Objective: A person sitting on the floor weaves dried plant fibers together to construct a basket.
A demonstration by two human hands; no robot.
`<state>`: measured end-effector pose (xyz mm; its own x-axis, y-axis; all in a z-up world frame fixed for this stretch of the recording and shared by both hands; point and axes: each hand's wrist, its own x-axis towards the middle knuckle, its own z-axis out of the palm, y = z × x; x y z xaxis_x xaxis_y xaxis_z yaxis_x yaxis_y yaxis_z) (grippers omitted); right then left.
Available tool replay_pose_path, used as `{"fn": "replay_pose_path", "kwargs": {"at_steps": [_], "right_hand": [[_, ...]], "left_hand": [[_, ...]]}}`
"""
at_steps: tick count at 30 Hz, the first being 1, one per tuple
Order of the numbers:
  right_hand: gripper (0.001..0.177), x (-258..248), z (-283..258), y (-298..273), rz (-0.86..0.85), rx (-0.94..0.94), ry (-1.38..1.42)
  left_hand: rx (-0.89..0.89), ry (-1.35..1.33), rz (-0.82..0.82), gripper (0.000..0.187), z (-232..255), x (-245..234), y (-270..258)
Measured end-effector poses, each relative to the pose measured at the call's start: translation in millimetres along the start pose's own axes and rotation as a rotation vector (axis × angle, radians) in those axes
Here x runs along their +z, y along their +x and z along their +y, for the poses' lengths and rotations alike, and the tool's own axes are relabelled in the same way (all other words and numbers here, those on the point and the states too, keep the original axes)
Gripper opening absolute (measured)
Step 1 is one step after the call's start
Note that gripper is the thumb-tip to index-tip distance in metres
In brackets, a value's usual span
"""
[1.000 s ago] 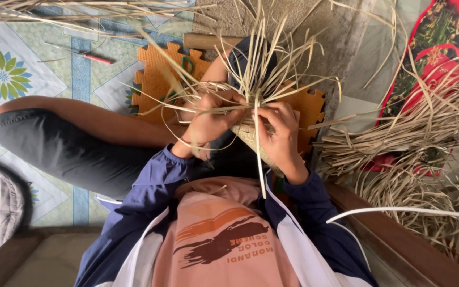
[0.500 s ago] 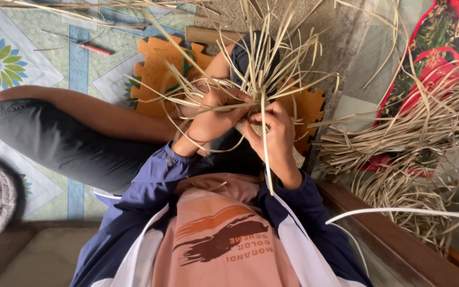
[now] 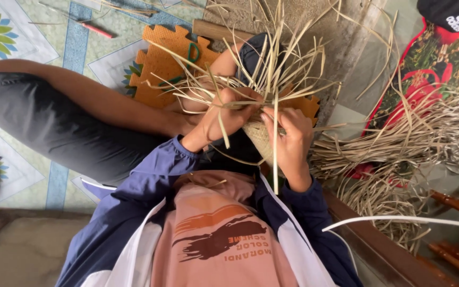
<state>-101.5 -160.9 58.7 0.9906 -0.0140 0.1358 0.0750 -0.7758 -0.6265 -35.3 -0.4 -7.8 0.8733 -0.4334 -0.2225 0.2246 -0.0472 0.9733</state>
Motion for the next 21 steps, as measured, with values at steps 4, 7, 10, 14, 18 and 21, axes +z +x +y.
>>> {"fn": "replay_pose_path", "kwargs": {"at_steps": [4,7,10,14,18,21], "right_hand": [[0.008,-4.1,3.8,8.3,-0.01,-0.261,-0.342],[0.003,-6.9,1.2,11.8,-0.043,-0.29,-0.421],[0.005,-7.1,-2.1,15.2,-0.113,-0.12,-0.235],[0.014,3.2,48.7,6.1,-0.122,0.167,0.048],[0.011,-4.1,8.6,26.3,-0.121,0.112,0.07],[0.007,-12.0,-2.3,35.5,-0.079,-0.24,-0.082]], "left_hand": [[0.041,-0.028,0.011,0.017,-0.1,0.8,-2.3],[0.081,-0.057,0.014,0.017,-8.9,1.3,-0.5],[0.137,-0.089,-0.017,0.016,-12.9,1.1,0.9],[0.211,-0.109,-0.029,0.016,-0.5,-1.1,-2.3],[0.237,-0.123,-0.037,0.013,-8.9,2.3,-1.1],[0.215,-0.059,-0.017,0.018,-21.2,5.4,6.3]]}}
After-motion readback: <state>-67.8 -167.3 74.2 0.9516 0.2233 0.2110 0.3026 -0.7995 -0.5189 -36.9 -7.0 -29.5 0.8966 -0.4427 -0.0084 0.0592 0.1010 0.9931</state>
